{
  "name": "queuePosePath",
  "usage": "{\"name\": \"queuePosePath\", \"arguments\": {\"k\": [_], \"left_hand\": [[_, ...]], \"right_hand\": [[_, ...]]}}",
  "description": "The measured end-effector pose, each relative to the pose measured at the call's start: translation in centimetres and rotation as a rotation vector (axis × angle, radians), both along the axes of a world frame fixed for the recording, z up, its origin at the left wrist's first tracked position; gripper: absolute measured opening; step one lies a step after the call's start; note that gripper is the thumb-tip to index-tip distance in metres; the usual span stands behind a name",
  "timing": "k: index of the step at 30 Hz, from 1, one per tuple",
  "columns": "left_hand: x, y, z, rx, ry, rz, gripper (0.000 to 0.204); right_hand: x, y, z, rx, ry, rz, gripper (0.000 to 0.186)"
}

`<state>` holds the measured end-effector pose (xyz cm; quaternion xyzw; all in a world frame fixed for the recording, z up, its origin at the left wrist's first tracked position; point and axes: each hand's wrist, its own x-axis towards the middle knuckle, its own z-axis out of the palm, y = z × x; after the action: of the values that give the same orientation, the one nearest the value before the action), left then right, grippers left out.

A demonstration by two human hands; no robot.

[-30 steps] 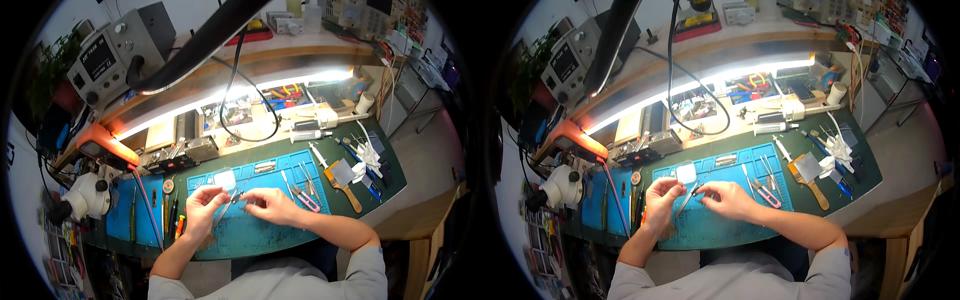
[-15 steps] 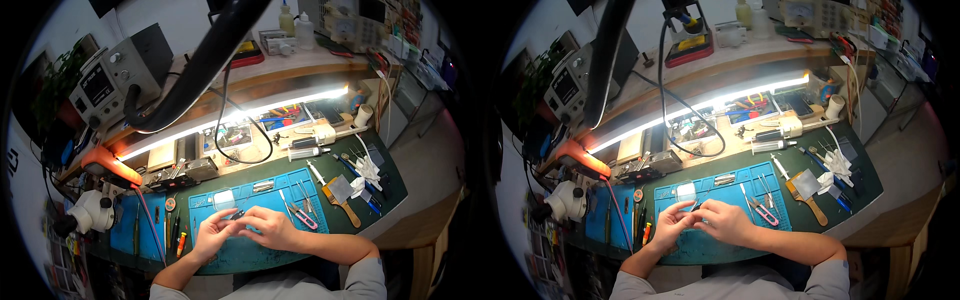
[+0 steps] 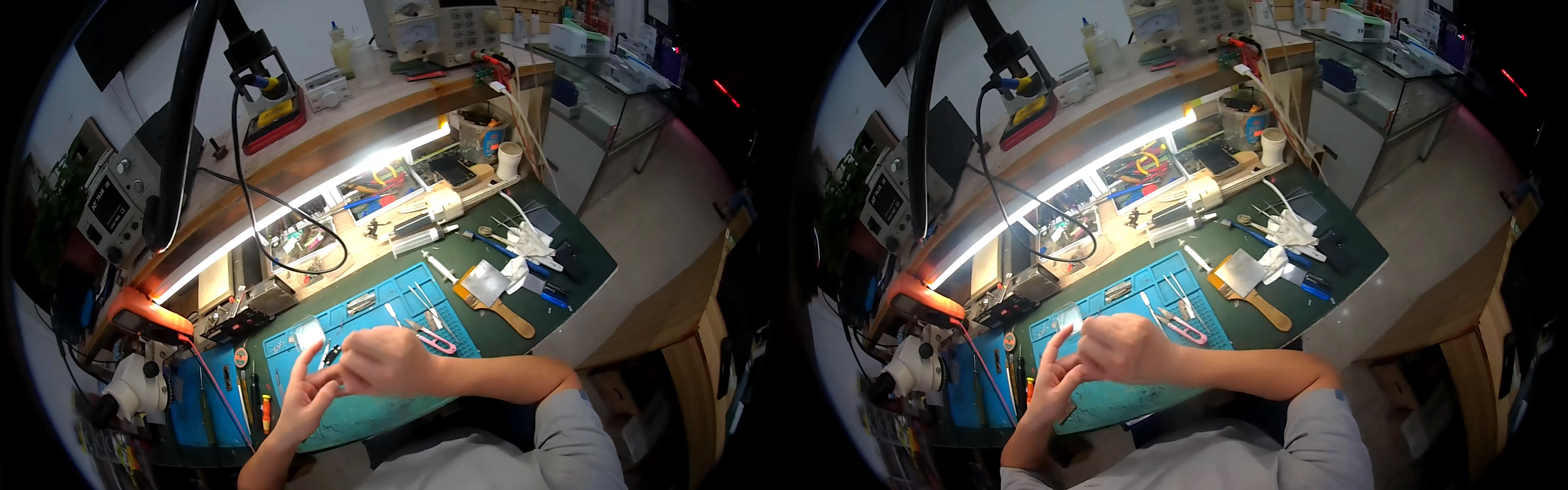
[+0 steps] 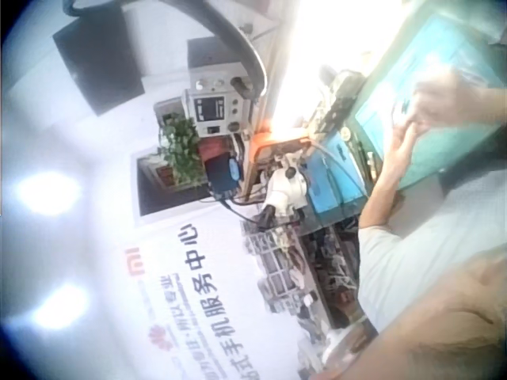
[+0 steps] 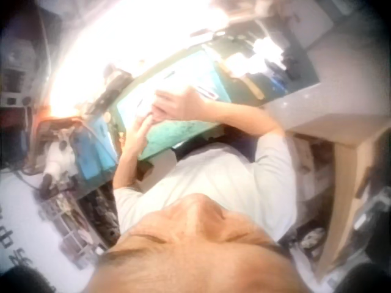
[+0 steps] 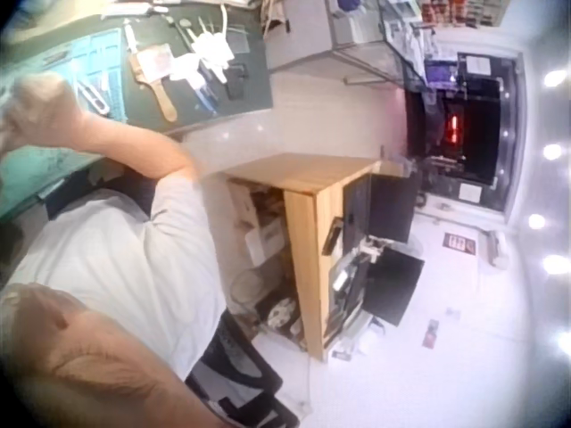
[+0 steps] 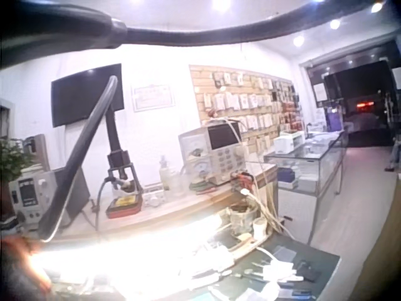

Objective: The person handles a small electronic component, then picks up a disassembled smartphone back cover. They apply adhesive around the circular MagSafe ring area and use a brush to clean the interior surface of the back cover.

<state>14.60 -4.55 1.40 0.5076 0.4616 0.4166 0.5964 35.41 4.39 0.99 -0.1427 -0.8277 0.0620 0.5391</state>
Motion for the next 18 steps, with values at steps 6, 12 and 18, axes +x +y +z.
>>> {"name": "queuePosePath", "arguments": {"k": [6, 12, 18], "left_hand": [[0.9, -1.8, -2.7, 0.410, 0.471, 0.232, 0.056], [2.9, -6.5, -6.9, 0.607, 0.713, 0.543, 0.050], [4.3, -6.7, -9.2, 0.835, 0.958, 0.565, 0.045]], "right_hand": [[8.4, -5.4, 2.4, -0.061, -0.020, 0.196, 0.031], [18.7, -10.6, -9.5, -0.604, 0.085, -0.263, 0.005], [26.9, -12.4, -30.3, -1.250, 0.874, -0.924, 0.010]]}}
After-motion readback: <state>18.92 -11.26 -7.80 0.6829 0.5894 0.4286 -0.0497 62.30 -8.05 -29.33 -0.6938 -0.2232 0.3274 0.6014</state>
